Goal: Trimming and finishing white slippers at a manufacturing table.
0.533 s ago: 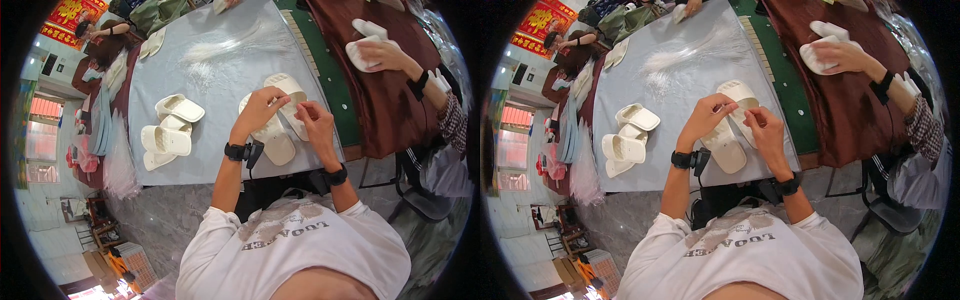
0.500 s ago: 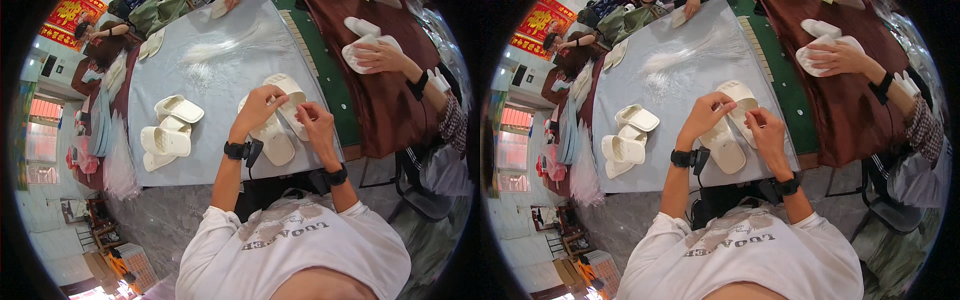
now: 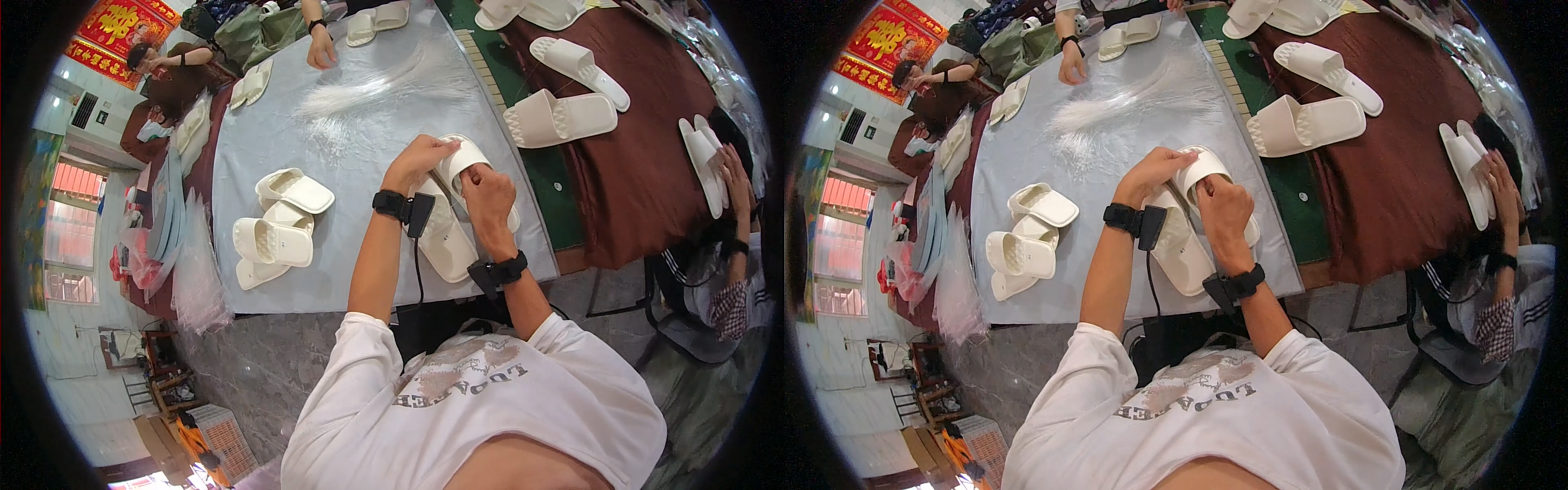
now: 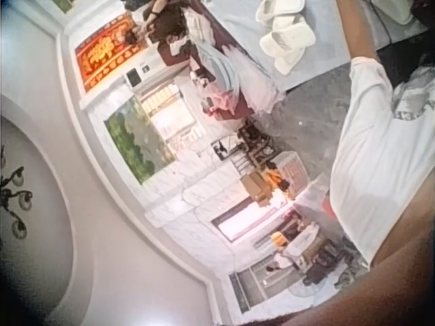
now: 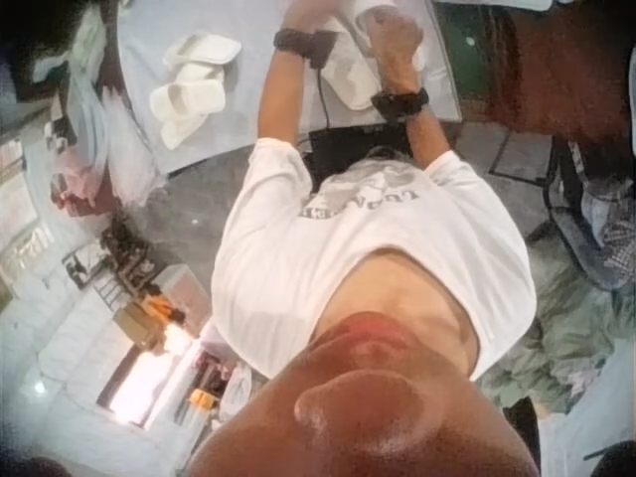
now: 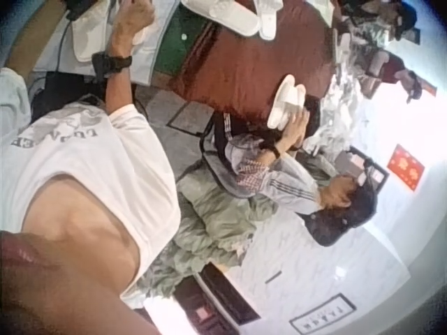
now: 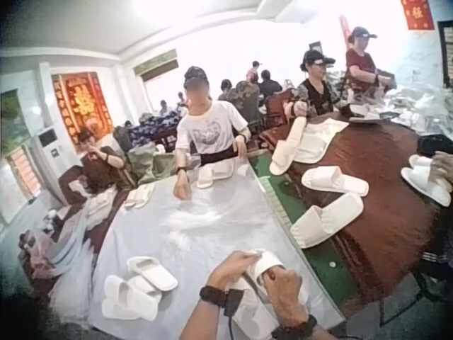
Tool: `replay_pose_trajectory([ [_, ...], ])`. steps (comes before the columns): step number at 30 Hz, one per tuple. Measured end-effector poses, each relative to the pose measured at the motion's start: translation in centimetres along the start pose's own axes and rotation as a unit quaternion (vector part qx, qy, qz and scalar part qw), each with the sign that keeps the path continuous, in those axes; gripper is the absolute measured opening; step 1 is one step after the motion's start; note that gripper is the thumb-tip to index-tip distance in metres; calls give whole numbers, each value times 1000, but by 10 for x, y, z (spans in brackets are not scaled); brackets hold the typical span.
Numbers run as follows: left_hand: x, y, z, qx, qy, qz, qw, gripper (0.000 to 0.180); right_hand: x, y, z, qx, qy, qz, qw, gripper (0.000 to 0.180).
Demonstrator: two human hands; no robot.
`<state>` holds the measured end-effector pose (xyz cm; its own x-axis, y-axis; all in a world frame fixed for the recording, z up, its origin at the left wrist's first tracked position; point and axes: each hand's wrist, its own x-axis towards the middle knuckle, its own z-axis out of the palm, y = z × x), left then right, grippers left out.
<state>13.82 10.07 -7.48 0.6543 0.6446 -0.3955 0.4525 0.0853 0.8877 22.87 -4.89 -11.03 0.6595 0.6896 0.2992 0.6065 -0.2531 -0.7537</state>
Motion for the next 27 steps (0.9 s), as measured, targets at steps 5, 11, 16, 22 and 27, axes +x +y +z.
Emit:
replay_pose_trajectory([
  [5, -7, -3, -5, -136, -12, -8, 991, 37, -4, -8, 2, 0, 11, -3, 1000, 16],
  [11, -7, -13, -5, -149, 23, 11, 989, 36, -4, -4, 0, 23, 7, -12, 1000, 17],
  [16, -6, -18, -3, -163, 43, 28, 985, 37, -1, -5, 7, 23, 16, 8, 1000, 19],
  [22, -20, -8, -3, -153, 17, 23, 988, 31, 1, -7, 6, 29, 29, 42, 998, 21],
  [27, -13, -16, 3, -196, 48, 34, 979, 28, -1, -8, 5, 31, 31, 16, 999, 21],
])
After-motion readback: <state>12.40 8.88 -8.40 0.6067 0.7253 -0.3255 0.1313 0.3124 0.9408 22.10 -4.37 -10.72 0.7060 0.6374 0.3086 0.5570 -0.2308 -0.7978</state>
